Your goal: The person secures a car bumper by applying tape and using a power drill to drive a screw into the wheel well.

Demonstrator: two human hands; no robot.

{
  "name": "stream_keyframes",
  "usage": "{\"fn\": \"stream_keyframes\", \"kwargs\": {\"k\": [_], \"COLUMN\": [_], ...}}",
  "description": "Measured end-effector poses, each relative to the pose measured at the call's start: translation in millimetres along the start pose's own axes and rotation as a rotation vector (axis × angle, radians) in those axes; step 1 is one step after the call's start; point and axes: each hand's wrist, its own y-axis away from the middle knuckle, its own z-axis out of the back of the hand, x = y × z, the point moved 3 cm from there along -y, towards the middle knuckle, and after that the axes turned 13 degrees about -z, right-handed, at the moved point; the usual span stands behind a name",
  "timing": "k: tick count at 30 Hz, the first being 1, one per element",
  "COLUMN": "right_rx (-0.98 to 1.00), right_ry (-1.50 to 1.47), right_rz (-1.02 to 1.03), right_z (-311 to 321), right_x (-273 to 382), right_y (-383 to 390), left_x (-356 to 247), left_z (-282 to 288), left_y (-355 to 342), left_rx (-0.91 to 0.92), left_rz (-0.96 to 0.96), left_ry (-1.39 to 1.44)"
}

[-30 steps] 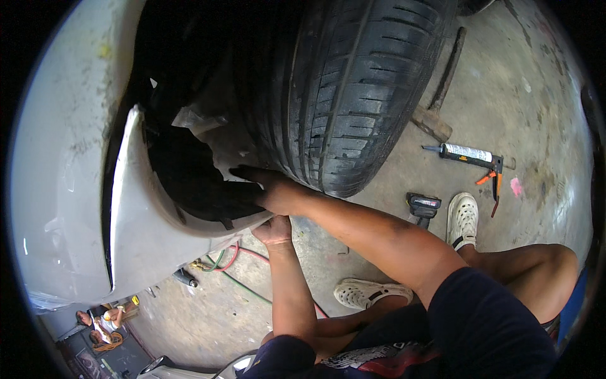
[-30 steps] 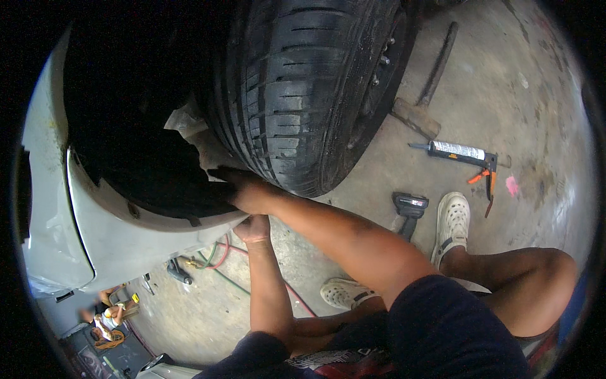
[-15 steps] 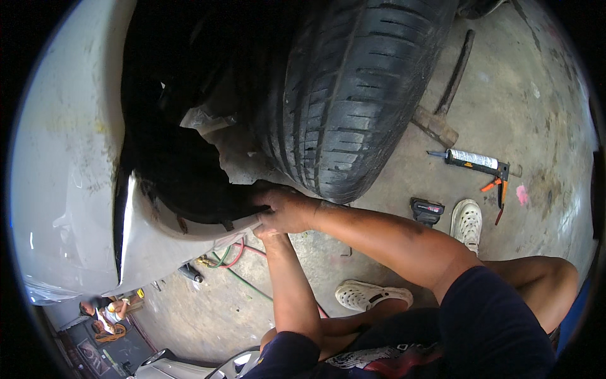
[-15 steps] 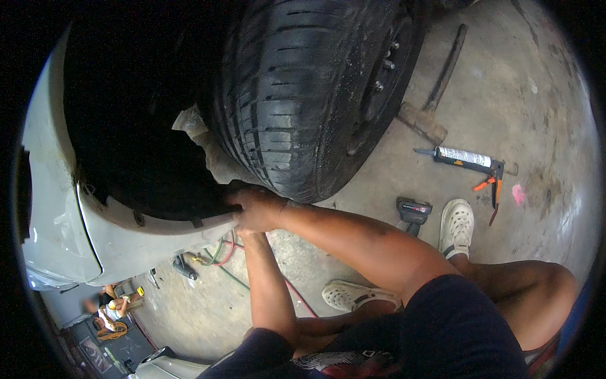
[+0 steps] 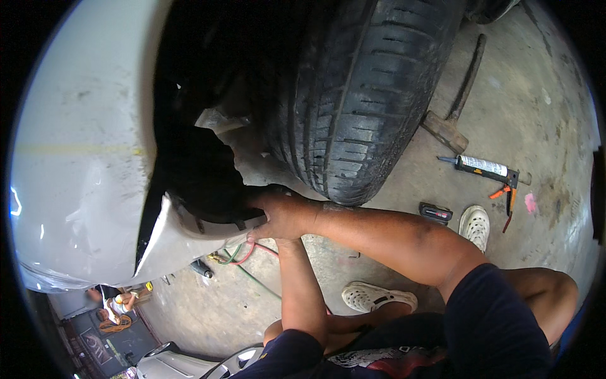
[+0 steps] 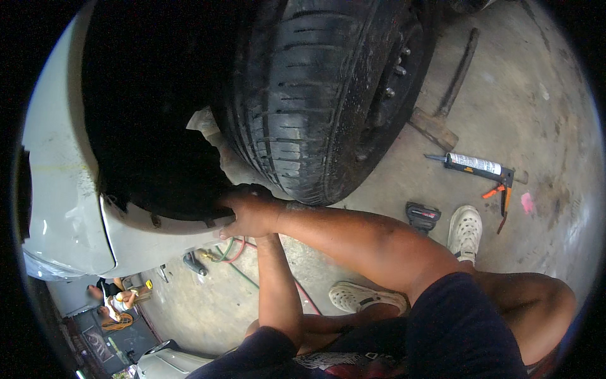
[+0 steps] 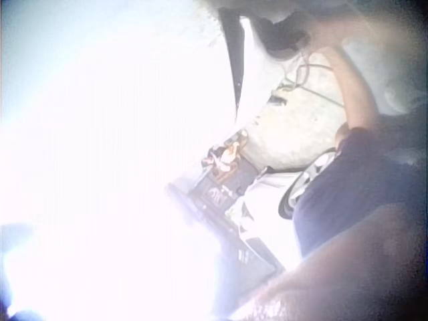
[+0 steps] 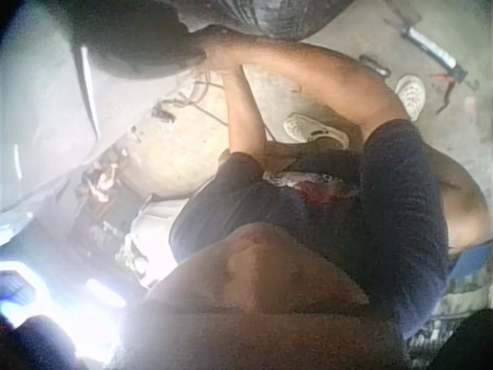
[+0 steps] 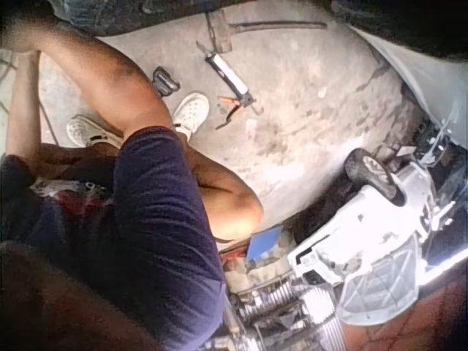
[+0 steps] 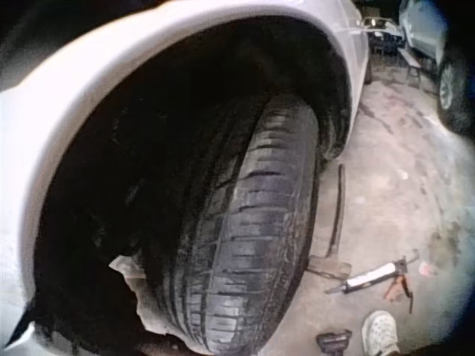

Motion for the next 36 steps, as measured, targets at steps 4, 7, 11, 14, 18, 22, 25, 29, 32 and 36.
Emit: {"fn": "stream_keyframes", "kwargs": {"k": [4, 7, 11, 14, 18, 22, 25, 29, 32, 36], "right_rx": [0.017, -0.033, -0.075, -0.032, -0.039, -0.027, -0.009, -0.011, -0.147, -0.084], "right_ry": [-0.009, -0.024, -0.054, -0.125, -0.236, -0.239, -0.244, -0.282, -0.260, -0.267], "right_rz": [0.047, 0.045, 0.119, 0.118, 0.176, 0.149, 0.161, 0.175, 0.245, 0.258], "right_z": [3, -5, -2, 4, 13, 8, 12, 16, 17, 33], "right_x": [5, 0, 25, 49, 54, 41, 44, 46, 51, 58], "right_y": [-1, 4, 13, 21, 23, 13, 14, 16, 20, 22], "left_x": [8, 11, 3, -1, -9, -23, -27, 4, 8, 24], "left_z": [-1, -5, -17, -22, -31, -90, -148, -218, -228, -242], "left_y": [3, 5, 14, 33, 85, 165, 199, 209, 209, 204], "left_rx": [0.045, 0.079, 0.139, 0.192, 0.082, -0.120, 0.151, 0.381, 0.345, 0.211], "left_rz": [0.001, 0.014, -0.004, -0.048, -0.195, -0.511, -0.872, -0.960, -0.922, -0.962], "left_ry": [-0.022, -0.069, -0.159, -0.294, -0.788, -1.521, -1.758, -2.070, -2.127, -2.239]}}
